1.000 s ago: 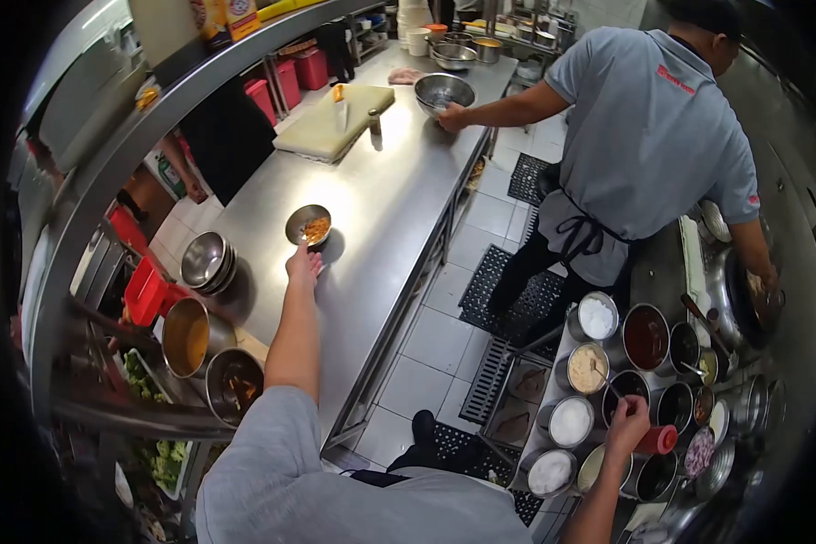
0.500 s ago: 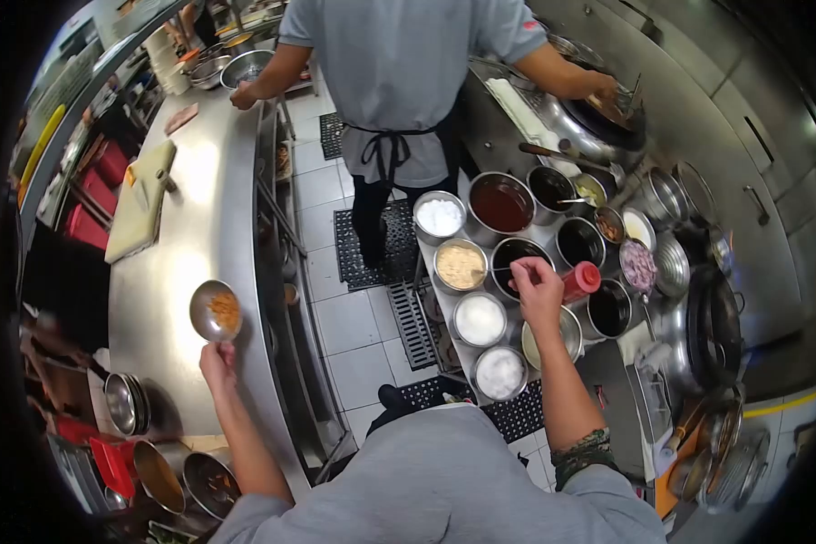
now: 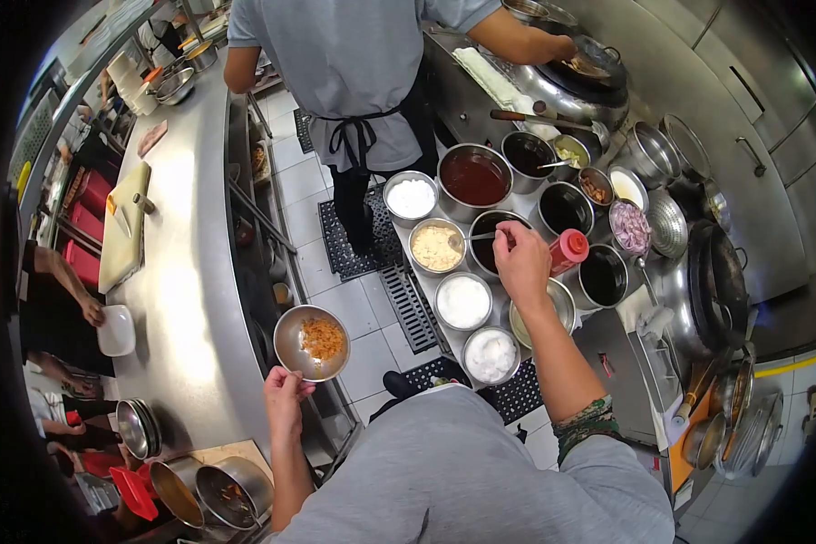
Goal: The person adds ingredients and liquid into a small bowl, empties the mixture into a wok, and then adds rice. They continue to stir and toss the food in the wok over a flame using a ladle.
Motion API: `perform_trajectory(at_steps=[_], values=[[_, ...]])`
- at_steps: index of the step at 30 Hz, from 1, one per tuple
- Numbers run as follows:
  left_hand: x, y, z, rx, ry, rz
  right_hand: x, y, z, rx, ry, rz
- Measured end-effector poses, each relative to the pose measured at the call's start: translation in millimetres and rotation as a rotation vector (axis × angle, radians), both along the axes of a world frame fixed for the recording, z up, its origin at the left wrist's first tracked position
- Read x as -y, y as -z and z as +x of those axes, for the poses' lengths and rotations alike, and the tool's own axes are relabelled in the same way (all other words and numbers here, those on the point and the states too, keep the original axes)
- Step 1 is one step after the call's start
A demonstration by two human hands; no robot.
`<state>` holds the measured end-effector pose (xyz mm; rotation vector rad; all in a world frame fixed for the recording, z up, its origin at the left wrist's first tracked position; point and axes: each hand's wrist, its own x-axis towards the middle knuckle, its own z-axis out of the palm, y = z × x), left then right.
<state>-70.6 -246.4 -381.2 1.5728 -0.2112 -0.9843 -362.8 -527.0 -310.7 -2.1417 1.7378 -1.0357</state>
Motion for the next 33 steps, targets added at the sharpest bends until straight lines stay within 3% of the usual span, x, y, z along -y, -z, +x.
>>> perform_trajectory(at_steps=[19, 24, 27, 32, 33], values=[[25, 1, -11, 0.009, 0.121, 0.010, 16, 42, -27, 0.538, 0.092, 0.268], [47, 13, -20, -0.013, 0.089, -0.021, -8, 3, -36, 0.677, 0.006, 0.347], [66, 16, -29, -0.051, 0.181, 0.012, -28, -17, -31, 0.793, -0.048, 0.428], [83, 2, -43, -0.072, 0.256, 0.013, -62, -15, -13, 0.689, -0.160, 0.391], [83, -2, -44, -0.062, 0.302, 0.027, -68, -20, -11, 0.425, -0.139, 0.222]])
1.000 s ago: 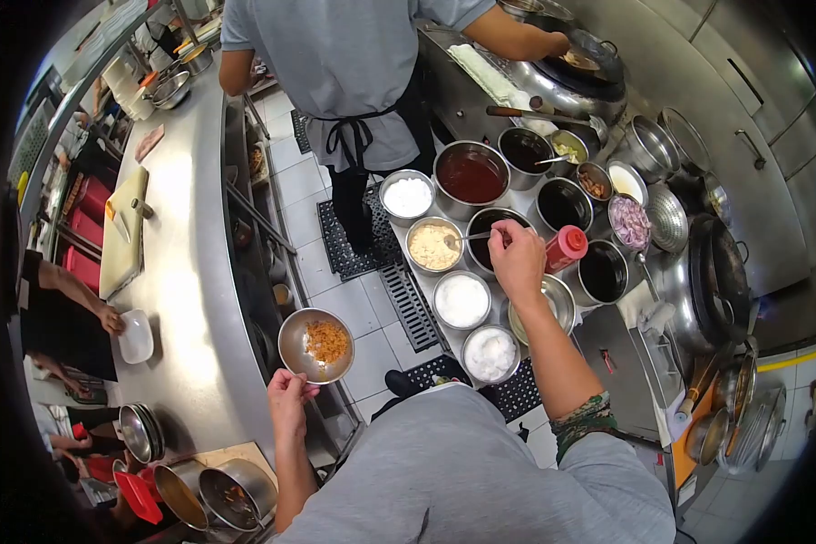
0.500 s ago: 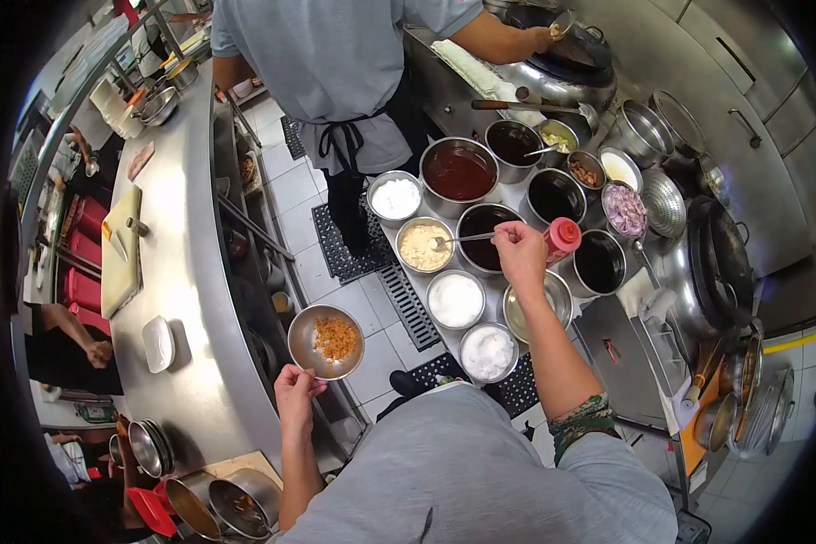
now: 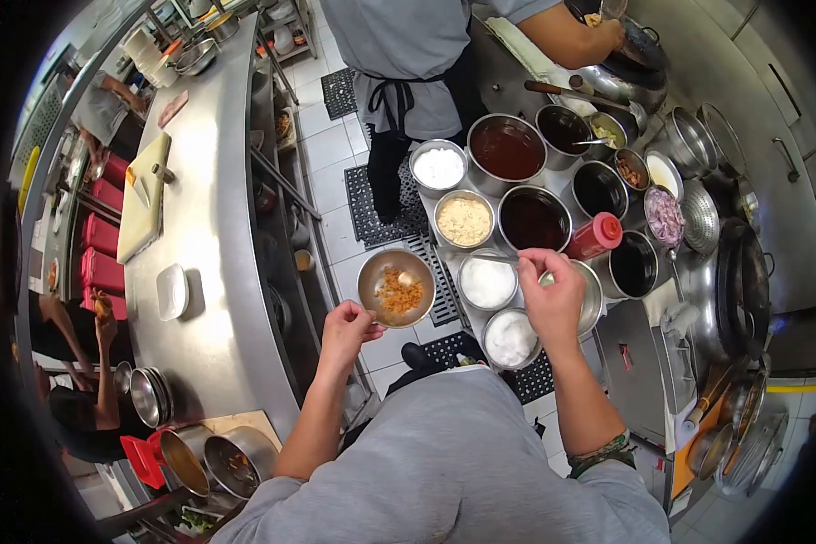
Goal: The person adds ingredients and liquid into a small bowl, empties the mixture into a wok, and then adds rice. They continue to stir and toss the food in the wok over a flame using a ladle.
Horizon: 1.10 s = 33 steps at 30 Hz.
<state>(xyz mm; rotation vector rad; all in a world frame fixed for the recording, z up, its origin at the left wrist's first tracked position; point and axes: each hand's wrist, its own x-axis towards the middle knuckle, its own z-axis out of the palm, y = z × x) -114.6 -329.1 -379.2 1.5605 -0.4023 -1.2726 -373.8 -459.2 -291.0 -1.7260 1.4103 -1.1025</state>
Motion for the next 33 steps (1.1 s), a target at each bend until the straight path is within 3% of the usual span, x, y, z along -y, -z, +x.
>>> perform_trajectory(at_steps=[1, 7, 11, 17, 20, 26, 31, 33], values=[[-1, -4, -1, 0.010, 0.048, 0.012, -4, -3, 0, -0.255, 0.030, -0.180], [-16, -9, 2, 0.021, 0.054, 0.003, -11, 1, -29, -0.386, 0.128, -0.252], [-20, -13, 0, 0.056, 0.073, 0.035, -13, 26, -36, -0.533, 0.027, -0.331], [-23, -13, -5, 0.074, 0.077, 0.034, -15, 53, -55, -0.079, 0.136, 0.182], [-22, -10, -7, 0.075, 0.088, 0.038, -11, 72, -63, 0.113, 0.169, 0.264], [-17, 1, -10, 0.065, 0.084, 0.045, -15, 55, -83, 0.341, 0.205, 0.390], [-9, 0, -22, 0.043, 0.128, 0.026, -29, 21, -80, 0.435, 0.151, 0.423], [-6, -6, -28, 0.020, 0.190, 0.011, -31, 18, -75, 0.197, 0.174, 0.229]])
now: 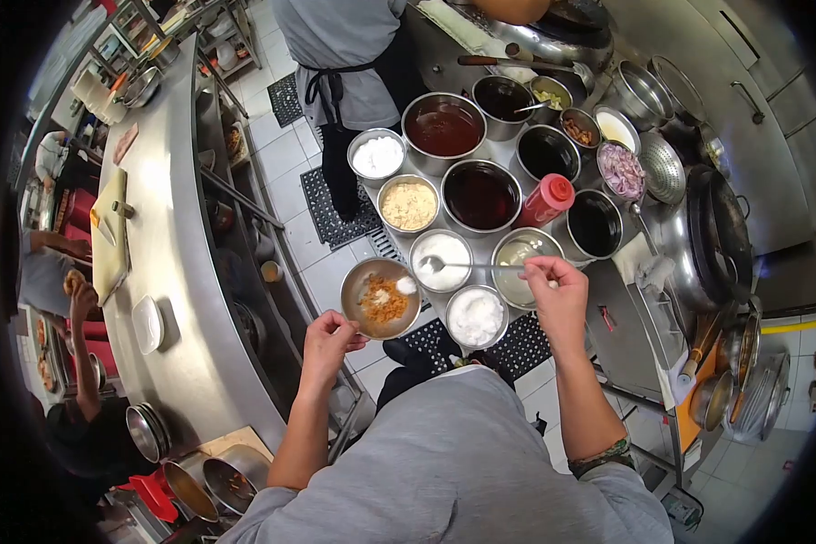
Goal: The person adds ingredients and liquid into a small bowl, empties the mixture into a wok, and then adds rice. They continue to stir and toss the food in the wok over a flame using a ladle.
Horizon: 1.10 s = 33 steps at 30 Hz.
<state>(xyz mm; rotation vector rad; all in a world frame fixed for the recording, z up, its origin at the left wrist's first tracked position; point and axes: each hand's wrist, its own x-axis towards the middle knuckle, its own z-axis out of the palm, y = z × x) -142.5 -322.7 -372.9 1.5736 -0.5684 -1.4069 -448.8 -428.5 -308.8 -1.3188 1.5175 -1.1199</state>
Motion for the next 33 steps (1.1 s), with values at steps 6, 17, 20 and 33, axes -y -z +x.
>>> perform_trajectory(at_steps=[6, 17, 20, 33], values=[[-1, -30, -23, -0.052, 0.029, -0.022, 9, 35, 3, -0.334, 0.019, -0.184], [2, -73, -100, 0.024, -0.043, -0.229, -15, 38, -56, -0.296, -0.405, 0.037], [19, -82, -159, 0.039, -0.033, -0.276, -29, 18, -132, -0.214, -0.439, 0.042], [182, -60, -420, -0.158, 0.345, -0.198, -143, -19, -441, -0.203, 0.461, 0.099]])
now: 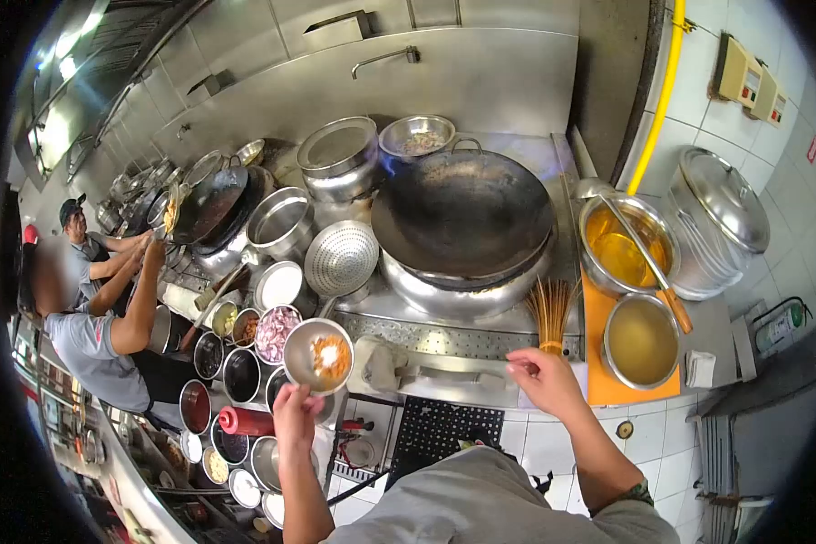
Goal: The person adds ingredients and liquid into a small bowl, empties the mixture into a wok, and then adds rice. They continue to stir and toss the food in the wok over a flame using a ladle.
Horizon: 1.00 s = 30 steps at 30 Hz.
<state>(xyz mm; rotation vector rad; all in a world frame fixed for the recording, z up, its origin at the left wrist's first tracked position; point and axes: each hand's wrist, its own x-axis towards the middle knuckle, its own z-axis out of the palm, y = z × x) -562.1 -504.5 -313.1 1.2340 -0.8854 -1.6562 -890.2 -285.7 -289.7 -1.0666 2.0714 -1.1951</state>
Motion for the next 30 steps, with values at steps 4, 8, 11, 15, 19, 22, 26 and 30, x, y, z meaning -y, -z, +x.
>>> perform_trajectory(at_steps=[4, 8, 11, 15, 19, 22, 26, 30], values=[[82, 32, -56, -0.030, 0.038, -0.004, -6, 9, -6, -0.147, 0.099, 0.035], [161, 63, -110, -0.076, -0.028, -0.049, -7, 17, 11, -0.102, 0.104, 0.022], [225, 108, -138, -0.019, -0.055, 0.011, -10, 3, 23, -0.124, 0.065, 0.107], [270, 143, -160, -0.087, -0.111, 0.140, -17, 0, 22, -0.184, 0.177, 0.158], [260, 136, -162, -0.207, -0.209, 0.215, -24, -2, 11, -0.145, 0.298, 0.186], [214, 114, -150, -0.146, -0.047, -0.012, -33, 6, -11, -0.212, 0.405, 0.040], [73, 2, -191, 0.427, 0.363, -0.833, -57, 14, -78, -0.364, 0.618, -0.049], [11, -37, -235, 0.747, 0.490, -1.474, -50, -9, -123, -0.372, 0.705, -0.176]])
